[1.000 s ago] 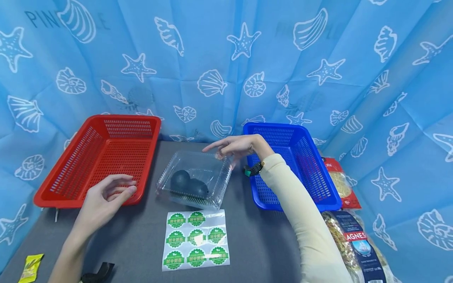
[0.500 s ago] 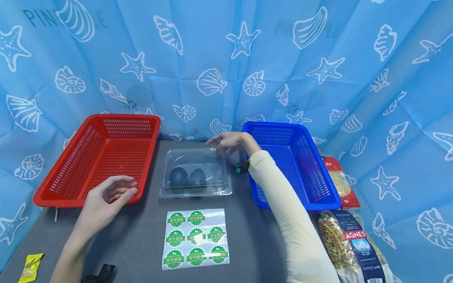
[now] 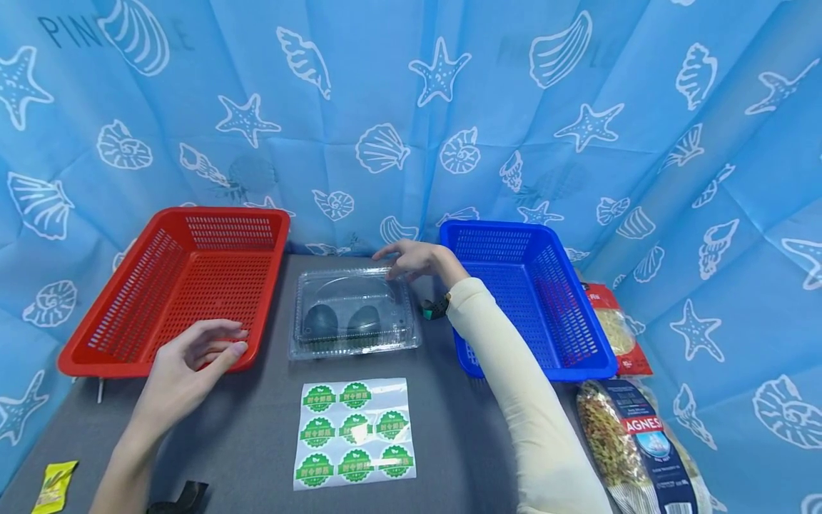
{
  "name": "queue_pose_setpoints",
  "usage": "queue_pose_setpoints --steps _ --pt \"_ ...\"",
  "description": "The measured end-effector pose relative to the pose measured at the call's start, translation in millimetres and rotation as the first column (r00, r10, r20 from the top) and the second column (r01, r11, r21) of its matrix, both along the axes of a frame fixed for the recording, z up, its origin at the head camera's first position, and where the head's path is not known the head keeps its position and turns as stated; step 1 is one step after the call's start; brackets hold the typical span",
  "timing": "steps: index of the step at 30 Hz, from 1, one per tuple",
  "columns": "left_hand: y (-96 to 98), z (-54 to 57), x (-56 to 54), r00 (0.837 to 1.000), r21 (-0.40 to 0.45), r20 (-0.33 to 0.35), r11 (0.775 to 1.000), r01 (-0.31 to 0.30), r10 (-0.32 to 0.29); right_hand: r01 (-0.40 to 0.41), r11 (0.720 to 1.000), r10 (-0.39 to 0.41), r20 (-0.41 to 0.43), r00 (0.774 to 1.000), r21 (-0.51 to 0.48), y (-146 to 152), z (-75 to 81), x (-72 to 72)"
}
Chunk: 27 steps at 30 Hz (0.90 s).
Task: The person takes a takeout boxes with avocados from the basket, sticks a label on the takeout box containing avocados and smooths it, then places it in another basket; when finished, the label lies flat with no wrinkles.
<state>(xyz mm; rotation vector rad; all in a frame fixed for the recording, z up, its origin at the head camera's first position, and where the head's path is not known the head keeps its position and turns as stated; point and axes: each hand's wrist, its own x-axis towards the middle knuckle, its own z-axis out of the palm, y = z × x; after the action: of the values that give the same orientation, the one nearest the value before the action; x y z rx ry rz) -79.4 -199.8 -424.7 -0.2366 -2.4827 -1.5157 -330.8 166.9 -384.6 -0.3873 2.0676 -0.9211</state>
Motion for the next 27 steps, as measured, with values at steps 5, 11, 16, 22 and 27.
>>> queue_pose_setpoints --steps 5,11,16,22,27 --pt "-0.1 0.8 0.2 1.0 -0.006 0.001 1.0 0.002 -0.002 -0.024 1.0 0.024 -0.012 1.0 0.006 3.8 0.0 2.0" --pt "0.1 1.3 0.0 1.0 -0.02 -0.006 1.0 -0.002 0.002 -0.028 0.999 0.027 -0.028 0.999 -0.018 7.5 -2.7 5.3" --pt "-0.3 1.9 -0.2 1.0 -0.02 -0.01 1.0 0.005 -0.005 -0.006 0.998 0.003 -0.054 0.999 -0.056 10.8 -2.2 8.8" --pt "1.0 4.2 0.9 1.0 -0.024 0.0 1.0 0.015 -0.015 0.047 0.992 -0.061 -0.111 0.992 -0.117 16.8 7.3 17.0" --pt "5.5 5.4 4.2 0.999 -0.017 0.026 0.999 0.033 -0.033 0.029 0.987 -0.065 -0.224 0.973 -0.16 25.4 21.0 33.4"
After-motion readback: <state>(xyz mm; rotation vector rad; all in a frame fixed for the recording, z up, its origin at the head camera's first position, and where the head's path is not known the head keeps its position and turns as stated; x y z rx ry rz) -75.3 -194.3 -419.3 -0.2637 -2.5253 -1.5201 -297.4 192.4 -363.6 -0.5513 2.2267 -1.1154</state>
